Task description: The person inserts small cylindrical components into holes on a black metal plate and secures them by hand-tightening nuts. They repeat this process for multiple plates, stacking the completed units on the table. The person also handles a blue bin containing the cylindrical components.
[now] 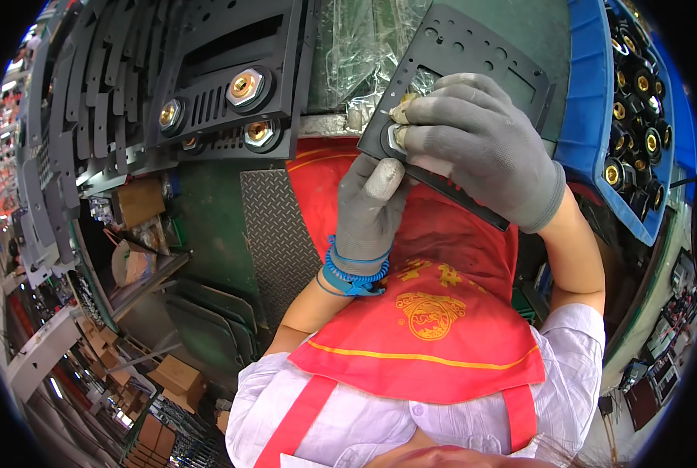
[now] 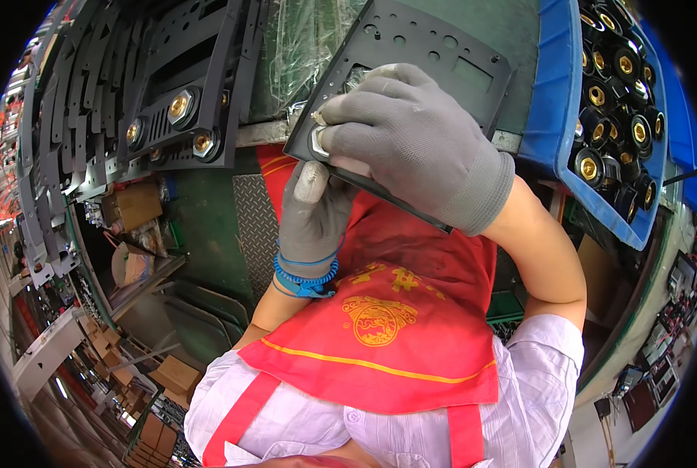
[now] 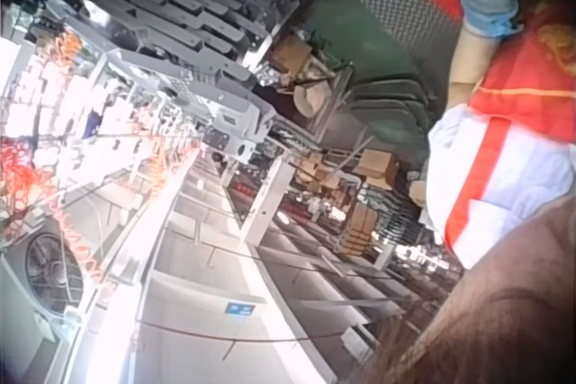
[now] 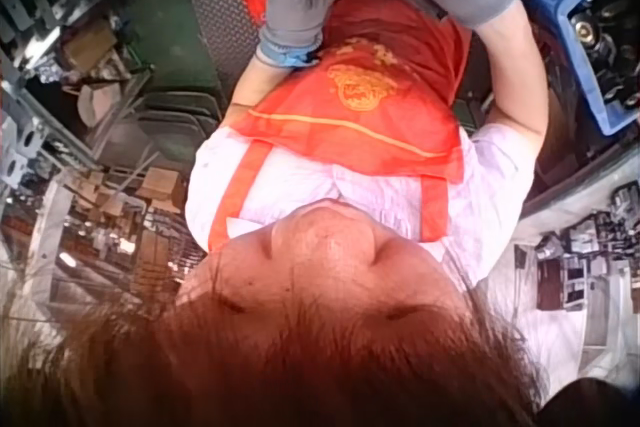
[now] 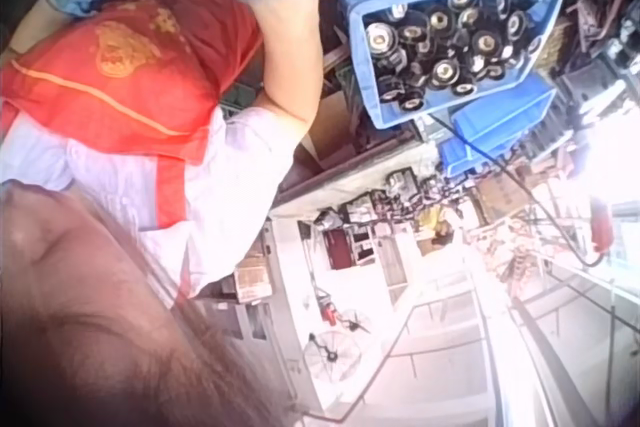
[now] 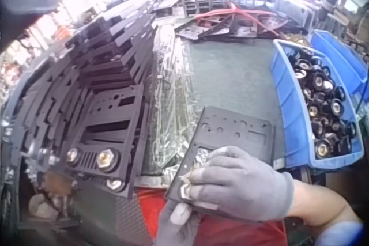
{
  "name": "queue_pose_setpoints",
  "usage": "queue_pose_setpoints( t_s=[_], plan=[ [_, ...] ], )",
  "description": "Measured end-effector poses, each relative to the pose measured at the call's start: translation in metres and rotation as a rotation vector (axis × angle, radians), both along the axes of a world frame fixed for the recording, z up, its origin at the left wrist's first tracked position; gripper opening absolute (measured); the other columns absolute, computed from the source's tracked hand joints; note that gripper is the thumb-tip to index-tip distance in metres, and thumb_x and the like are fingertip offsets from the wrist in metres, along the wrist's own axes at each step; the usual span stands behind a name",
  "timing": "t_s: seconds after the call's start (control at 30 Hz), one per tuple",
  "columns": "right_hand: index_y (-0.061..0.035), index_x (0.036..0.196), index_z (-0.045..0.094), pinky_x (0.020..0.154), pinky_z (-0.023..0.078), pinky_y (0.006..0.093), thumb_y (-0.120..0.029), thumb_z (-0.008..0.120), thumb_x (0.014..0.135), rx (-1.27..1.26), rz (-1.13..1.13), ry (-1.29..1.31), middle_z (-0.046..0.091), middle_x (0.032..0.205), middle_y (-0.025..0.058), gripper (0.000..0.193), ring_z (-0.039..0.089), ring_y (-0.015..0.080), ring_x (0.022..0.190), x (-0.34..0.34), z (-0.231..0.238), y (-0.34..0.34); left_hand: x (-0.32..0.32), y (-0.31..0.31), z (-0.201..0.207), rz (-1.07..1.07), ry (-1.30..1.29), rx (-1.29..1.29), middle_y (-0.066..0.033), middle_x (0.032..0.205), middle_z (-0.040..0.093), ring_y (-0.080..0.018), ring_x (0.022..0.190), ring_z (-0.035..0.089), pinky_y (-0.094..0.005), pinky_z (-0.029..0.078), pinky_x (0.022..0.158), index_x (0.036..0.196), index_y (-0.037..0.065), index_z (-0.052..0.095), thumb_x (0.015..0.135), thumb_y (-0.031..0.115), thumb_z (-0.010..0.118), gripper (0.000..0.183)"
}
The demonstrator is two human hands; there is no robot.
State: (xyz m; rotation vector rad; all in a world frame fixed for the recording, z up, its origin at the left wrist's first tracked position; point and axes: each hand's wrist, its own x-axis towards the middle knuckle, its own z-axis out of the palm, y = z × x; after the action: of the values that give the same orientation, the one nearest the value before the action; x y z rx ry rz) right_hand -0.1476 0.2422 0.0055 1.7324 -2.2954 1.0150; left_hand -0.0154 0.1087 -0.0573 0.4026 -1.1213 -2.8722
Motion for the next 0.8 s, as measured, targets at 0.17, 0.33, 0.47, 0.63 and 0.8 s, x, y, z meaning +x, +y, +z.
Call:
queue_pose_setpoints(
  t_s=[0.17,0.33,0.47,0.63,0.8],
  plan=[
    [-0.0097,0.090,0.064,0.082,0.049,0.0431,-0.021,0.074,0.079,0.006,-0.070,-0.248,0.064,0.099,0.0062,0.019,0.063,0.0298,0.092,0.005,-0.007,-0.006,-0.002,0.005,0.006,0.083,-0.050,0.071,-0.0102,0.122,0.058,-0.0178,0.113,0.056,-0.0355,0.046,0.099,0.133,-0.005,0.048,0.095,0.029,0.061,0.052],
    [-0.0083,0.093,0.067,0.078,0.048,0.0417,-0.015,0.079,0.071,0.112,-0.009,-0.423,0.061,0.093,0.0097,0.026,0.062,0.0302,0.087,-0.003,-0.003,-0.001,-0.002,-0.003,-0.008,-0.002,-0.018,0.061,-0.0101,0.122,0.058,-0.0165,0.111,0.057,-0.0344,0.046,0.097,0.132,-0.004,0.048,0.095,0.033,0.060,0.054],
    [-0.0090,0.097,0.068,0.081,0.048,0.0409,-0.017,0.079,0.072,0.084,-0.017,-0.127,0.061,0.094,0.0088,0.029,0.061,0.0295,0.090,-0.005,0.005,0.001,-0.005,0.004,0.002,0.058,-0.072,0.068,-0.0103,0.119,0.058,-0.0153,0.105,0.056,-0.0324,0.046,0.093,0.131,-0.004,0.048,0.095,0.034,0.059,0.054],
    [-0.0114,0.098,0.068,0.086,0.047,0.0387,-0.020,0.078,0.073,0.016,0.038,0.009,0.063,0.097,0.0067,0.028,0.061,0.0293,0.094,-0.008,-0.003,0.001,-0.004,0.004,0.001,0.057,-0.080,0.073,-0.0106,0.120,0.057,-0.0157,0.106,0.056,-0.0320,0.045,0.093,0.131,-0.004,0.049,0.096,0.032,0.057,0.051],
    [-0.0122,0.097,0.068,0.089,0.047,0.0382,-0.020,0.078,0.072,0.210,-0.009,-0.166,0.065,0.104,0.0056,0.027,0.061,0.0281,0.098,-0.004,0.007,0.006,-0.008,0.007,0.010,0.050,-0.047,0.123,-0.0115,0.121,0.058,-0.0173,0.110,0.057,-0.0339,0.046,0.095,0.129,-0.004,0.049,0.098,0.029,0.055,0.045]
  ],
)
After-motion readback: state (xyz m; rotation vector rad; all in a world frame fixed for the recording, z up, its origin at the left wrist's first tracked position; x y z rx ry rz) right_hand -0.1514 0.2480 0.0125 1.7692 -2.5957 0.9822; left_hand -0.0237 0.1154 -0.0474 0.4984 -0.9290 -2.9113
